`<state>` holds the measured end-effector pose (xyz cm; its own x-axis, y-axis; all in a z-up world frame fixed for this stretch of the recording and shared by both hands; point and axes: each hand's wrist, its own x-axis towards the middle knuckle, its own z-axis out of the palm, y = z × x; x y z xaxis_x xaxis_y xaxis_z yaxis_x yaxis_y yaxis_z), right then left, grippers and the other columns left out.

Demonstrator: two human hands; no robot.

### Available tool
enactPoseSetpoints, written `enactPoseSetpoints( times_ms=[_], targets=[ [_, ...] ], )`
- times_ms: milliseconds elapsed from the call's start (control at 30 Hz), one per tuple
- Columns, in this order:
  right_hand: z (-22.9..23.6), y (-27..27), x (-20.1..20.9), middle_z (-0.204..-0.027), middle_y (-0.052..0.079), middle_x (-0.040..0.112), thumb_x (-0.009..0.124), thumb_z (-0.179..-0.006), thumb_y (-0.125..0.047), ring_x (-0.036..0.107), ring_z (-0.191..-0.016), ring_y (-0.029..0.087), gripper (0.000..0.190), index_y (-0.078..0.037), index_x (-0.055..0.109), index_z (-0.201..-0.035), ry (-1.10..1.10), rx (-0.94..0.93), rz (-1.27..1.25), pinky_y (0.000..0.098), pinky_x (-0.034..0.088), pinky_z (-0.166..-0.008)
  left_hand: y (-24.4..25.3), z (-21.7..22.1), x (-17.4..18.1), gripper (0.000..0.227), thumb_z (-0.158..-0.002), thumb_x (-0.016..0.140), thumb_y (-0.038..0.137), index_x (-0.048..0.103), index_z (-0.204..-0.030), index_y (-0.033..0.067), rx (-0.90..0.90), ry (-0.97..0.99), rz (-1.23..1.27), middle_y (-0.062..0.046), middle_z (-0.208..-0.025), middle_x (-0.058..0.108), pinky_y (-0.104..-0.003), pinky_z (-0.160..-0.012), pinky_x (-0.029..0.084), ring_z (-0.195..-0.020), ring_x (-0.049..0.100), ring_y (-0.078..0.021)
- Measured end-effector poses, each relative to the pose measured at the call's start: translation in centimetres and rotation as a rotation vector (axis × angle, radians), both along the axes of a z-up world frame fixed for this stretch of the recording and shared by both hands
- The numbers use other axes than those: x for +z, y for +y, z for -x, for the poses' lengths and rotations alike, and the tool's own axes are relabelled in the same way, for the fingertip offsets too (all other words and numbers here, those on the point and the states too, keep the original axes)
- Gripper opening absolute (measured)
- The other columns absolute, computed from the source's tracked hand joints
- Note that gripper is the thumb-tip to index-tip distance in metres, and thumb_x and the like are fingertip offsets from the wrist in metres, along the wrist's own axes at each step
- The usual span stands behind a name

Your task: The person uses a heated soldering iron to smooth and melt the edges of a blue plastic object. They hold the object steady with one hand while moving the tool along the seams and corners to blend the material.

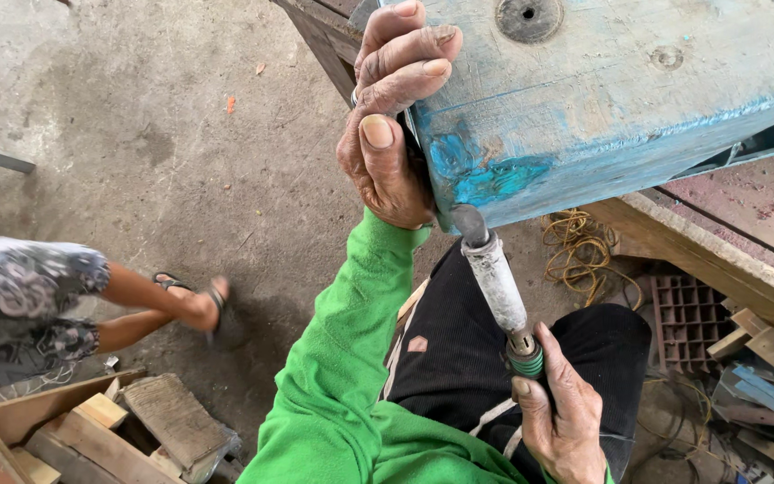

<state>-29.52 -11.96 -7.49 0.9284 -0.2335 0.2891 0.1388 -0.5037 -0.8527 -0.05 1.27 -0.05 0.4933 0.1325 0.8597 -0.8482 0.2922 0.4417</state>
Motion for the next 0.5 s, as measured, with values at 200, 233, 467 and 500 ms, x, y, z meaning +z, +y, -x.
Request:
enactPoseSetpoints(
  times_ms=[200, 233, 467, 500],
  targets=[
    [0.1, 0.6, 0.1, -0.115, 0.019, 0.074, 0.067, -0.096, -0.015, 0.075, -0.098, 0.021, 0.057, 0.005, 0.05, -0.146, 0.003, -0.045, 0.014, 0.0283, 0.058, -0.085, 0.0, 0.0, -0.1, 0.053, -0.113, 0.034, 0.042, 0.075, -0.124, 0.0105, -0.014, 0.014, 0.003, -0.003, -0.128, 0.075, -0.036, -0.124, 0.033, -0.138, 0.049, -0.0157],
    [0.1, 0.7, 0.3, -0.116, 0.02, 0.073, 0.067, -0.096, -0.014, 0.075, -0.101, 0.022, 0.057, 0.005, 0.049, -0.146, -0.009, -0.045, 0.038, 0.0295, 0.058, -0.087, 0.0, 0.1, -0.1, 0.052, -0.114, 0.034, 0.042, 0.075, -0.124, 0.0106, -0.011, 0.014, 0.006, -0.003, -0.128, 0.075, -0.036, -0.124, 0.033, -0.138, 0.049, -0.0155],
    [0.6, 1.2, 1.7, -0.121, 0.027, 0.069, 0.069, -0.094, -0.01, 0.074, -0.107, 0.03, 0.055, 0.007, 0.051, -0.143, -0.015, -0.144, 0.19, 0.0331, 0.06, -0.089, -0.1, 0.0, -0.1, 0.051, -0.114, 0.035, 0.041, 0.075, -0.123, 0.0103, 0.001, 0.015, 0.006, -0.003, -0.127, 0.075, -0.036, -0.123, 0.034, -0.137, 0.05, -0.0161],
    [0.7, 1.2, 1.6, -0.121, 0.027, 0.069, 0.069, -0.094, -0.01, 0.074, -0.108, 0.031, 0.055, 0.008, 0.051, -0.143, -0.018, -0.154, 0.206, 0.0333, 0.06, -0.089, 0.0, 0.1, -0.1, 0.051, -0.114, 0.035, 0.041, 0.075, -0.123, 0.0102, 0.007, 0.019, 0.003, -0.003, -0.127, 0.075, -0.037, -0.123, 0.034, -0.137, 0.05, -0.0168]
  ],
)
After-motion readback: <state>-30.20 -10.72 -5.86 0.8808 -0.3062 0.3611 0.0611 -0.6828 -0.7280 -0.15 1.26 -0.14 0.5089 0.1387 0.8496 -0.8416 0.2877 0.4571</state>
